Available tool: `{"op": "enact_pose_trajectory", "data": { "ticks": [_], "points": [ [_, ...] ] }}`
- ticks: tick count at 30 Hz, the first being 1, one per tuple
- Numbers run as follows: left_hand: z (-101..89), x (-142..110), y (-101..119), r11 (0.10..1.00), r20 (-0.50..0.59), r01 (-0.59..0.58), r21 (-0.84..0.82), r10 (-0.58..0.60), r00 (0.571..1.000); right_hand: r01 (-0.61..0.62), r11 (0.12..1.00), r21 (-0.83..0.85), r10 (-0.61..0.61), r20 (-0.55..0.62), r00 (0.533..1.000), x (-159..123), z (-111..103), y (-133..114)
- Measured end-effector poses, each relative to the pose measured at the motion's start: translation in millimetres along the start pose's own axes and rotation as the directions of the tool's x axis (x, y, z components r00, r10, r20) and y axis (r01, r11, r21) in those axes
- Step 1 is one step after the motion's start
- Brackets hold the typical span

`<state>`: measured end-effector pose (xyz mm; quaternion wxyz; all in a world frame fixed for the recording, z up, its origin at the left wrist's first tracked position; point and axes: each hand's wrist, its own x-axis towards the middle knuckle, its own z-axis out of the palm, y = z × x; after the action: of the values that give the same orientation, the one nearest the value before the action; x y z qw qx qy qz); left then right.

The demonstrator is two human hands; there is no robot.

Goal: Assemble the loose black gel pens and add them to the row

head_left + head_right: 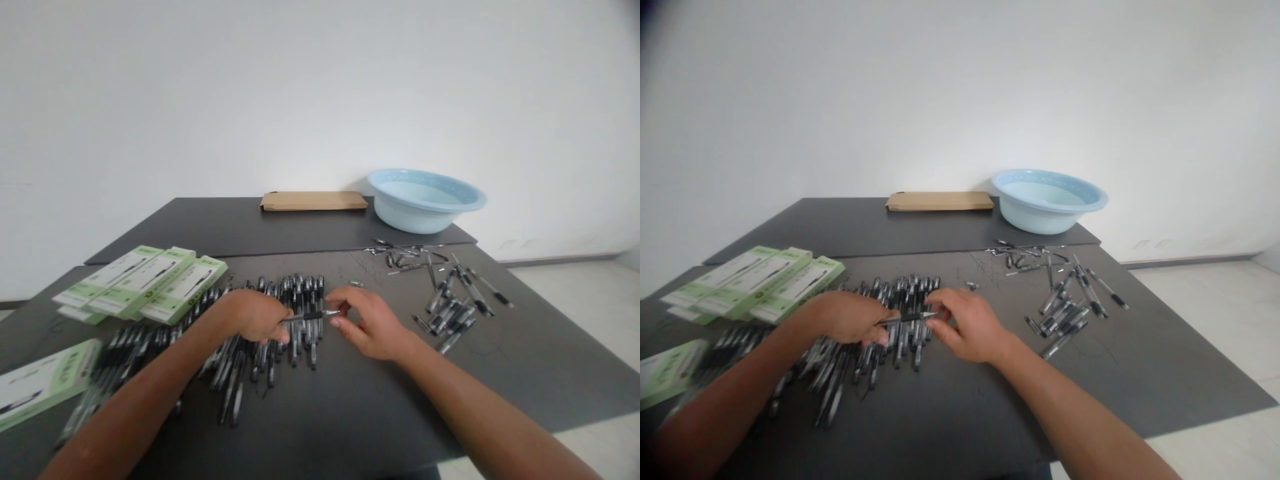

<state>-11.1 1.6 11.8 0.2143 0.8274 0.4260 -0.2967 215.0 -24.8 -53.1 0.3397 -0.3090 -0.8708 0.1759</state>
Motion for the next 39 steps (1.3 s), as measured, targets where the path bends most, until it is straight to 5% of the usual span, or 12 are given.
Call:
{"op": "enact_pose_trajectory", "data": {
  "ticks": [39],
  "points": [
    [-0.1,-0.3,4.5,0.998,0.000,-0.002,0.060,0.002,1.000,0.024,0.999,-0.028,-0.024,0.029,0.999,-0.4,-0.2,-1.4]
  ]
}}
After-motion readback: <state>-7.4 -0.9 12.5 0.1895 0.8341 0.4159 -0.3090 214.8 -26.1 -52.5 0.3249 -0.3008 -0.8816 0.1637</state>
